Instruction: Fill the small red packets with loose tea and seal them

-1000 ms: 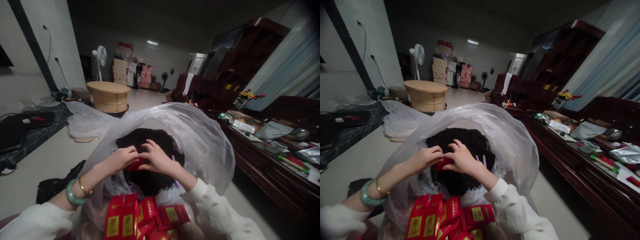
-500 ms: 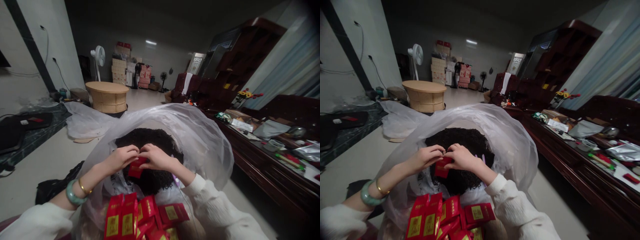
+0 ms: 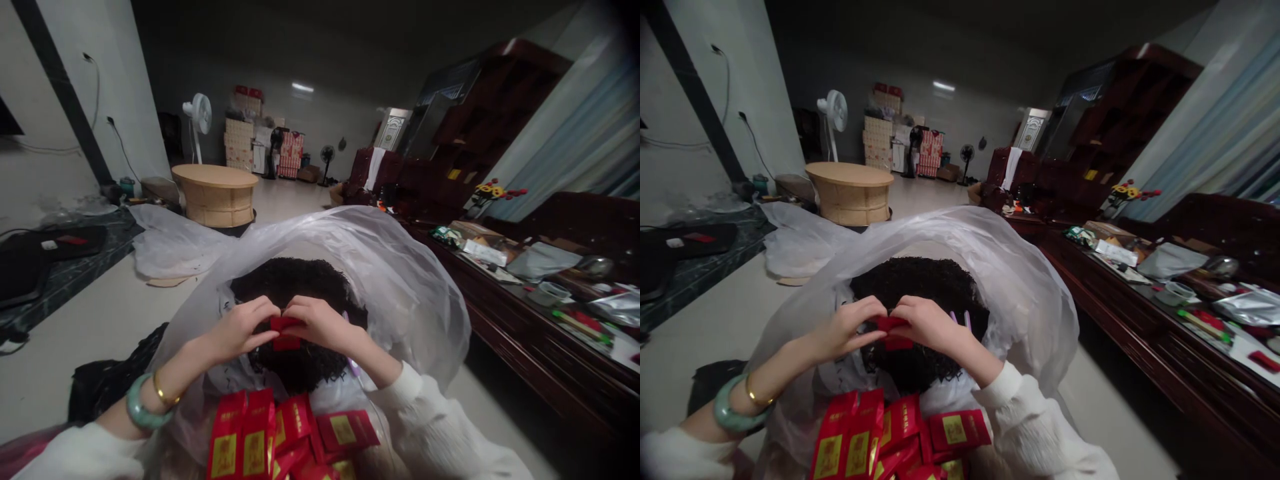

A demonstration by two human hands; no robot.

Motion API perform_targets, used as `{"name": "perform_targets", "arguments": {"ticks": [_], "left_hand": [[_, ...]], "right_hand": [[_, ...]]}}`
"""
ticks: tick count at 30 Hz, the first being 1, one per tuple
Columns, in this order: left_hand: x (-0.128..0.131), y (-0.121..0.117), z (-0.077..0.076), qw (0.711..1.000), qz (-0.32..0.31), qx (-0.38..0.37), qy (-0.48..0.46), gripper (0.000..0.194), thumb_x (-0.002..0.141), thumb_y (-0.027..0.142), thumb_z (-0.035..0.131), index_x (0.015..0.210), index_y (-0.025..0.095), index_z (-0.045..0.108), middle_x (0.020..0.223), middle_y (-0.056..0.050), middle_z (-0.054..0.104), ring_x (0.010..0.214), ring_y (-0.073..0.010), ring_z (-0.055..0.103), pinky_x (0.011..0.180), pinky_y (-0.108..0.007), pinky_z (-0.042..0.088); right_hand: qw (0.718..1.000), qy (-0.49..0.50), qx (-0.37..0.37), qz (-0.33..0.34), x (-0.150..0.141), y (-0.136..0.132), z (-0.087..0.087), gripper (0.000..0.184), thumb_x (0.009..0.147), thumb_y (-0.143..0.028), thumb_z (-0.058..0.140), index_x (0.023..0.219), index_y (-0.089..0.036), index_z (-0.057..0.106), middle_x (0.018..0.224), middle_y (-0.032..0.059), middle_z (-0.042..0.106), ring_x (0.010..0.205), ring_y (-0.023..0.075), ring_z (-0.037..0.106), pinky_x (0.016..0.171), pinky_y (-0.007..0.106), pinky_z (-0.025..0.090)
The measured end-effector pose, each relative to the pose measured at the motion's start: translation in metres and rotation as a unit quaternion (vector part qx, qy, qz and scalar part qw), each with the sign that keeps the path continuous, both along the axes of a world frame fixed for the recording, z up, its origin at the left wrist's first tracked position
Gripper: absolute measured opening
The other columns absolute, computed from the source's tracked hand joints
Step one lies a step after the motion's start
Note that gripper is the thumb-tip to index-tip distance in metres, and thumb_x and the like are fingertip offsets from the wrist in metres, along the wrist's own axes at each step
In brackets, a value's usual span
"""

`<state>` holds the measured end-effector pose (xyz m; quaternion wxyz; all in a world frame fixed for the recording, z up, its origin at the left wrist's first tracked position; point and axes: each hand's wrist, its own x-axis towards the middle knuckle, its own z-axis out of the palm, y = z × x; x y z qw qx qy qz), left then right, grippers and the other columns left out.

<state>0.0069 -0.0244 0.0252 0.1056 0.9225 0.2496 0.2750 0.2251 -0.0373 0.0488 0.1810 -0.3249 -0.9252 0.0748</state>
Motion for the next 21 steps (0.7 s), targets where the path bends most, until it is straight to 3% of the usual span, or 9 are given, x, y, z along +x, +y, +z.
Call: {"name": "perform_targets", "arguments": {"ticks": [7,11,14,18,21], "left_hand": [[-0.002,-0.018,-0.003,0.983,-0.05,0.122,0.13,0.021,0.095,0.029,0.044,0.08,0.019,0.056,0.08,-0.001,0.055,0.068,-0.0132,0.051,0.059,-0.023,0.037],[0.003,-0.022,-0.002,0.963,-0.041,0.155,0.218,0.008,0.089,0.027,0.057,0.084,0.021,0.059,0.077,0.0,0.057,0.069,-0.0159,0.052,0.057,-0.027,0.035],[0.004,-0.023,-0.004,0.953,-0.023,0.177,0.247,0.008,0.084,0.028,0.064,0.082,0.021,0.06,0.076,-0.001,0.058,0.069,-0.0178,0.053,0.056,-0.028,0.035],[0.002,-0.025,-0.013,0.956,-0.018,0.18,0.232,0.011,0.086,0.026,0.061,0.078,0.019,0.06,0.072,-0.001,0.054,0.066,-0.0163,0.05,0.054,-0.027,0.034],[0.001,-0.027,-0.019,0.958,-0.01,0.181,0.224,0.018,0.089,0.024,0.055,0.073,0.019,0.06,0.072,-0.001,0.053,0.063,-0.0146,0.049,0.052,-0.026,0.033]], "right_hand": [[0.982,-0.127,0.135,0.039,0.012,-0.025,-0.006,0.022,0.093,-0.035,0.052,0.085,-0.017,0.062,0.088,0.0052,0.063,0.076,0.0154,0.055,0.065,0.026,0.04],[0.967,-0.199,0.147,0.061,0.01,-0.028,-0.009,0.019,0.092,-0.033,0.053,0.084,-0.02,0.063,0.084,0.0024,0.061,0.072,0.0144,0.051,0.061,0.026,0.036],[0.961,-0.217,0.154,0.069,0.006,-0.029,-0.009,0.018,0.093,-0.031,0.052,0.084,-0.021,0.064,0.082,0.002,0.06,0.073,0.0148,0.049,0.06,0.028,0.033],[0.962,-0.229,0.139,0.051,0.005,-0.032,-0.013,0.02,0.088,-0.04,0.059,0.084,-0.021,0.066,0.084,0.0038,0.059,0.079,0.0178,0.049,0.061,0.03,0.033],[0.962,-0.245,0.122,-0.005,0.004,-0.037,-0.018,0.022,0.084,-0.042,0.064,0.083,-0.02,0.067,0.083,0.0054,0.058,0.083,0.0199,0.05,0.063,0.031,0.034]]}}
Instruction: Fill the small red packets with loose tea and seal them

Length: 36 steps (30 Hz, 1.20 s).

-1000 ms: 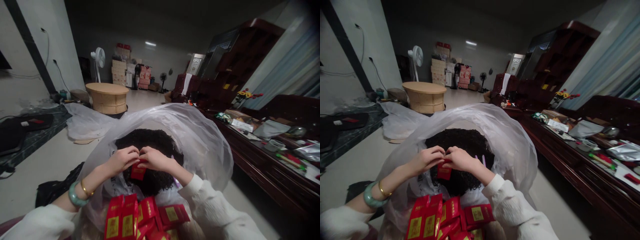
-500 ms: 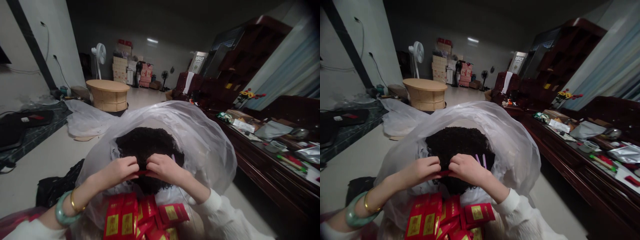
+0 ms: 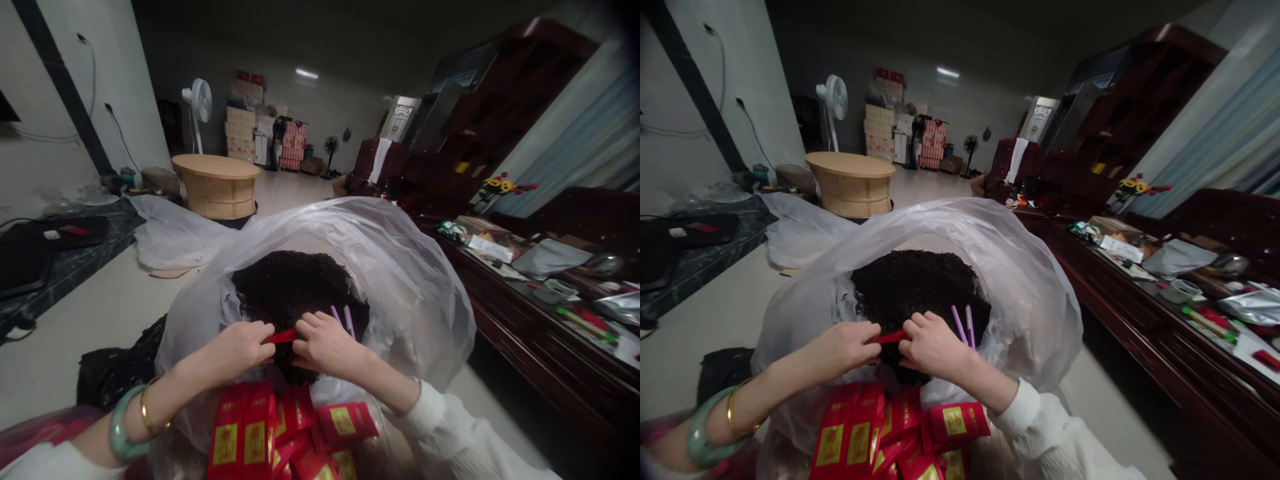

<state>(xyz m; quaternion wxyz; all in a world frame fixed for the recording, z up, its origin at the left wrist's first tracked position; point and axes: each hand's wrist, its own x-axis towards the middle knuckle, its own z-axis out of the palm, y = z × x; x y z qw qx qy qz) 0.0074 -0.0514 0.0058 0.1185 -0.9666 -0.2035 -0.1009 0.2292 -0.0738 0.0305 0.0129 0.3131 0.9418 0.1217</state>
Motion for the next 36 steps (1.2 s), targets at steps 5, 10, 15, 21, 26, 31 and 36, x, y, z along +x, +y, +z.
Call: {"name": "perform_targets", "arguments": {"ticks": [5,10,15,21,26,31,36], "left_hand": [[0.0,-0.002,-0.003,0.999,0.006,-0.001,-0.045,0.024,0.092,0.026,0.049,0.073,0.019,0.061,0.075,-0.002,0.057,0.061,-0.0134,0.052,0.051,-0.024,0.035],[-0.001,0.003,0.011,0.983,-0.009,-0.105,-0.153,0.027,0.096,0.027,0.039,0.085,0.018,0.063,0.089,-0.004,0.062,0.069,-0.0111,0.059,0.063,-0.02,0.043],[-0.002,0.009,0.028,0.957,-0.007,-0.21,-0.2,0.025,0.095,0.027,0.042,0.088,0.019,0.065,0.098,-0.006,0.063,0.079,-0.0122,0.062,0.072,-0.02,0.046],[-0.004,0.011,0.024,0.947,-0.006,-0.243,-0.208,0.025,0.094,0.028,0.043,0.089,0.019,0.066,0.104,-0.007,0.063,0.079,-0.0125,0.063,0.071,-0.02,0.046],[-0.002,0.015,0.019,0.92,-0.019,-0.298,-0.252,0.023,0.093,0.028,0.044,0.089,0.019,0.065,0.1,-0.007,0.065,0.087,-0.0153,0.062,0.078,-0.023,0.047],[0.005,0.01,0.009,0.828,0.054,-0.432,-0.352,0.021,0.088,0.032,0.05,0.105,0.021,0.057,0.095,-0.004,0.066,0.086,-0.017,0.063,0.078,-0.027,0.05],[0.024,0.002,-0.014,0.617,0.083,-0.626,-0.469,0.068,0.072,0.043,0.071,0.129,0.02,0.041,0.108,-0.009,0.067,0.094,-0.0222,0.066,0.08,-0.033,0.052]], "right_hand": [[0.996,0.037,0.024,-0.079,-0.002,-0.003,-0.006,0.021,0.088,-0.038,0.06,0.078,-0.021,0.067,0.079,0.0052,0.058,0.083,0.0204,0.051,0.065,0.031,0.038],[0.985,0.136,0.081,-0.062,0.001,0.005,-0.001,0.017,0.087,-0.034,0.061,0.084,-0.017,0.065,0.088,0.0069,0.06,0.083,0.0191,0.053,0.068,0.03,0.044],[0.968,0.223,0.114,0.011,0.004,0.012,0.009,0.021,0.085,-0.027,0.063,0.106,-0.023,0.065,0.116,0.01,0.056,0.117,0.0256,0.046,0.091,0.038,0.046],[0.981,0.195,0.022,-0.004,0.009,0.021,0.018,0.022,0.081,-0.04,0.066,0.084,-0.02,0.073,0.112,0.0107,0.06,0.125,0.0316,0.042,0.096,0.045,0.044],[0.986,0.164,-0.034,0.02,0.006,0.027,0.021,0.029,0.085,-0.043,0.061,0.077,-0.018,0.073,0.102,0.0093,0.065,0.112,0.0266,0.052,0.089,0.036,0.046],[0.982,0.175,-0.067,0.002,0.004,0.029,0.02,0.03,0.09,-0.037,0.057,0.072,-0.016,0.069,0.084,0.0048,0.065,0.072,0.0122,0.057,0.063,0.022,0.04],[0.961,0.256,-0.088,-0.051,0.003,0.036,0.011,0.035,0.088,-0.037,0.059,0.062,-0.015,0.062,0.064,-0.0007,0.053,0.059,0.0083,0.047,0.052,0.021,0.028]]}}
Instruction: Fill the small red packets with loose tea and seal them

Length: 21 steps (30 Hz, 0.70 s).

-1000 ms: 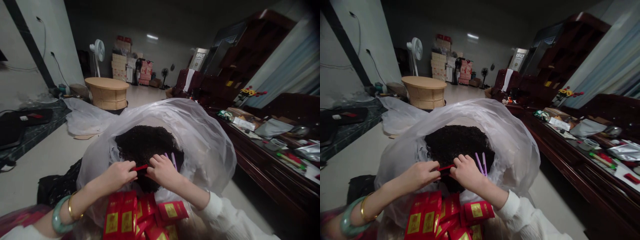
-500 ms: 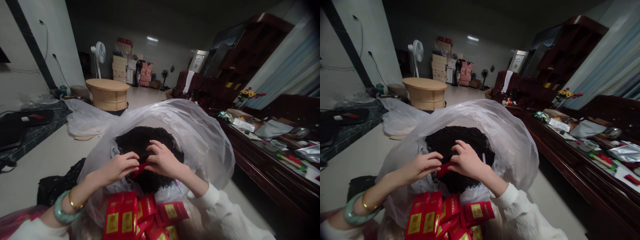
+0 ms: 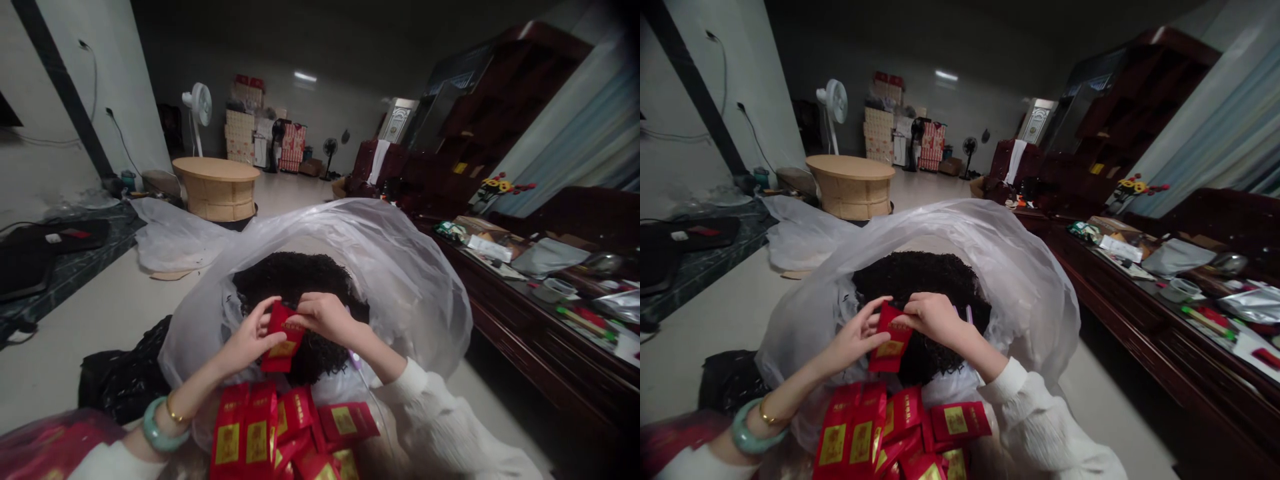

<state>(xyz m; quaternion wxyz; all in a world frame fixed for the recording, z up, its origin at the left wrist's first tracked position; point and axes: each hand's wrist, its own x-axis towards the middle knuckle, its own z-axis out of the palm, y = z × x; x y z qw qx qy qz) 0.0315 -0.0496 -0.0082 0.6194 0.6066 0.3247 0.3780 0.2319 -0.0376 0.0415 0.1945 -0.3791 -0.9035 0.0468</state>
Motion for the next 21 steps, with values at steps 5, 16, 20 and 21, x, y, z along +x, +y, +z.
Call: {"name": "perform_targets", "arguments": {"ticks": [5,16,20,21], "left_hand": [[0.015,0.0,-0.006,0.996,0.025,-0.078,-0.043,0.054,0.068,0.052,0.071,0.106,0.015,0.061,0.097,-0.007,0.071,0.087,-0.0222,0.066,0.078,-0.032,0.051],[0.035,-0.008,-0.01,0.976,0.14,-0.122,-0.114,0.05,0.068,0.053,0.07,0.099,0.015,0.061,0.085,-0.003,0.071,0.074,-0.017,0.066,0.067,-0.026,0.049],[0.039,-0.017,-0.017,0.969,0.142,-0.151,-0.133,0.064,0.061,0.043,0.079,0.112,0.016,0.052,0.089,-0.005,0.071,0.076,-0.0185,0.067,0.07,-0.029,0.051],[0.039,-0.019,-0.02,0.971,0.132,-0.156,-0.127,0.065,0.059,0.04,0.08,0.112,0.015,0.052,0.089,-0.005,0.071,0.076,-0.0189,0.068,0.07,-0.03,0.052]], "right_hand": [[0.994,0.088,-0.049,-0.038,-0.004,0.013,-0.008,0.046,0.087,-0.044,0.059,0.053,-0.014,0.055,0.063,-0.0021,0.046,0.056,0.0069,0.041,0.052,0.021,0.027],[0.925,0.316,-0.17,-0.121,-0.017,0.015,-0.029,0.023,0.073,-0.038,0.073,0.075,-0.016,0.064,0.058,-0.0046,0.055,0.054,0.0086,0.047,0.051,0.019,0.036],[0.91,0.344,-0.19,-0.133,-0.018,0.01,-0.039,0.02,0.076,-0.033,0.069,0.067,-0.015,0.065,0.066,0.0008,0.065,0.06,0.0108,0.055,0.054,0.02,0.041],[0.91,0.345,-0.187,-0.135,-0.017,0.009,-0.041,0.019,0.076,-0.031,0.069,0.067,-0.015,0.066,0.067,0.0012,0.065,0.061,0.011,0.056,0.055,0.021,0.041]]}}
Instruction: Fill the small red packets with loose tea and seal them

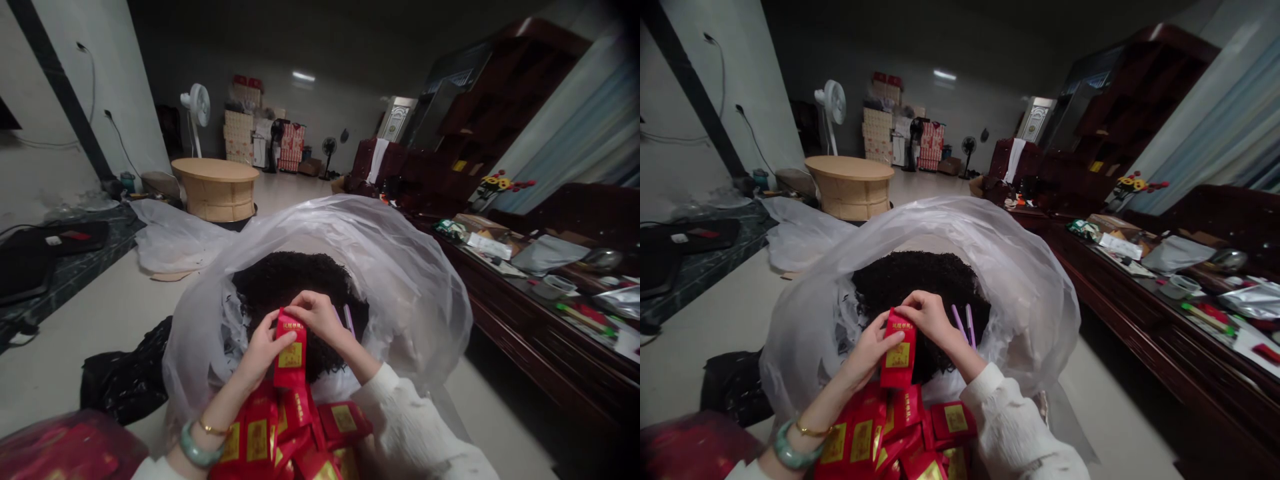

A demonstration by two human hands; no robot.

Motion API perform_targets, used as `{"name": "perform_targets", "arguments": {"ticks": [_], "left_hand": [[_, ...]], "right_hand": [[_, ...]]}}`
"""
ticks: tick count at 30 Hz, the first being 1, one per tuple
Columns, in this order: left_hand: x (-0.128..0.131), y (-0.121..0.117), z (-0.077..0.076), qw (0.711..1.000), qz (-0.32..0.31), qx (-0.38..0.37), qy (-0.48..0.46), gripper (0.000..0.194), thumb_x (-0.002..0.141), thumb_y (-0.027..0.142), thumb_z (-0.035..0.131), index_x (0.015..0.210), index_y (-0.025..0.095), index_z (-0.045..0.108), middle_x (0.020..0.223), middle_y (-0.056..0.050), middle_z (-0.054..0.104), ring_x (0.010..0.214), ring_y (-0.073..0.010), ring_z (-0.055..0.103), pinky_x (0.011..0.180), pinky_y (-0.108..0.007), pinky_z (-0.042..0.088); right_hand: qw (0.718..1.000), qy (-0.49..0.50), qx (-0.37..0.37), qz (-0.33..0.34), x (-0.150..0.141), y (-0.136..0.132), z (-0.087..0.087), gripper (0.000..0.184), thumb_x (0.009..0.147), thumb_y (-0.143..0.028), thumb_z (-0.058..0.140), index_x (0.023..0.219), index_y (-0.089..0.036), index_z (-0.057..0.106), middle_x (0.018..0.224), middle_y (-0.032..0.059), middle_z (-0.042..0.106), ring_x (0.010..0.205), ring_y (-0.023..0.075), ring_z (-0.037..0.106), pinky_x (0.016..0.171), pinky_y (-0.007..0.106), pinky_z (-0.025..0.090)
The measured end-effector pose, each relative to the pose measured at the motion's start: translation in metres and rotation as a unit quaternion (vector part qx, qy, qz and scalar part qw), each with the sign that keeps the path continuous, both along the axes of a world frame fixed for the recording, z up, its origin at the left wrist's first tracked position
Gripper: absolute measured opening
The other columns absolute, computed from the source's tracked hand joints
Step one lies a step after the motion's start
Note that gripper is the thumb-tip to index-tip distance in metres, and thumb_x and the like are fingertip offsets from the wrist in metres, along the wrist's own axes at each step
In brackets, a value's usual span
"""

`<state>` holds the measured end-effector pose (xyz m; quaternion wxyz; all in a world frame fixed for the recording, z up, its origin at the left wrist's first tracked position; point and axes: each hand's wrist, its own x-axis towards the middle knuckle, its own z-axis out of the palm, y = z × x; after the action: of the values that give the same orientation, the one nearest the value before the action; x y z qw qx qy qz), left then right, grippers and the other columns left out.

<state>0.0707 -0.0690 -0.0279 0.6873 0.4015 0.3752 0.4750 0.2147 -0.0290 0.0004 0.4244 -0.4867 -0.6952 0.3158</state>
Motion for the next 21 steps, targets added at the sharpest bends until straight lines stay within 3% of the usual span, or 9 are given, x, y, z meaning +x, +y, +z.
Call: {"name": "perform_targets", "arguments": {"ticks": [5,10,12,15,18,21], "left_hand": [[-0.001,-0.004,-0.008,0.995,-0.021,0.042,0.088,0.049,0.059,0.031,0.078,0.1,0.013,0.059,0.093,-0.008,0.072,0.083,-0.0224,0.067,0.076,-0.034,0.052],[0.001,-0.007,-0.004,0.976,-0.048,0.08,0.198,0.032,0.058,0.026,0.076,0.085,0.012,0.064,0.083,-0.009,0.073,0.079,-0.0261,0.068,0.073,-0.037,0.053],[0.002,-0.011,-0.005,0.978,-0.071,0.056,0.186,0.032,0.058,0.027,0.076,0.083,0.012,0.064,0.08,-0.009,0.073,0.076,-0.026,0.068,0.069,-0.035,0.053],[0.001,-0.018,-0.013,0.993,-0.055,0.026,0.098,0.048,0.056,0.029,0.08,0.097,0.013,0.061,0.091,-0.009,0.073,0.084,-0.0252,0.068,0.075,-0.034,0.054],[-0.002,-0.026,-0.023,0.996,-0.084,-0.028,0.024,0.06,0.056,0.033,0.082,0.108,0.015,0.058,0.097,-0.01,0.072,0.085,-0.0253,0.069,0.077,-0.035,0.054],[-0.002,-0.033,-0.029,0.987,-0.124,-0.098,0.009,0.054,0.056,0.035,0.083,0.1,0.014,0.061,0.083,-0.009,0.073,0.071,-0.0238,0.07,0.069,-0.036,0.056]], "right_hand": [[0.994,-0.101,-0.004,0.035,0.002,-0.008,0.005,0.018,0.075,-0.032,0.072,0.083,-0.016,0.07,0.07,0.0001,0.066,0.061,0.0103,0.055,0.057,0.02,0.038],[0.969,-0.242,0.02,0.042,-0.002,-0.013,0.012,0.032,0.074,-0.043,0.073,0.059,-0.015,0.064,0.055,-0.0035,0.056,0.052,0.0073,0.044,0.05,0.021,0.026],[0.972,-0.227,0.026,0.045,-0.005,-0.015,0.008,0.037,0.074,-0.042,0.073,0.054,-0.015,0.059,0.049,-0.0062,0.049,0.048,0.0058,0.039,0.048,0.02,0.023],[0.979,-0.192,0.044,0.05,-0.008,-0.017,0.001,0.041,0.077,-0.04,0.071,0.051,-0.015,0.053,0.047,-0.0081,0.042,0.047,0.0047,0.033,0.047,0.019,0.022],[0.976,-0.195,0.085,0.046,-0.01,-0.021,-0.006,0.042,0.08,-0.04,0.069,0.052,-0.015,0.051,0.05,-0.0075,0.045,0.049,0.0049,0.035,0.048,0.019,0.024],[0.956,-0.258,0.135,0.043,-0.013,-0.028,-0.012,0.041,0.084,-0.043,0.064,0.055,-0.016,0.053,0.055,-0.0048,0.053,0.051,0.0065,0.043,0.049,0.021,0.025]]}}
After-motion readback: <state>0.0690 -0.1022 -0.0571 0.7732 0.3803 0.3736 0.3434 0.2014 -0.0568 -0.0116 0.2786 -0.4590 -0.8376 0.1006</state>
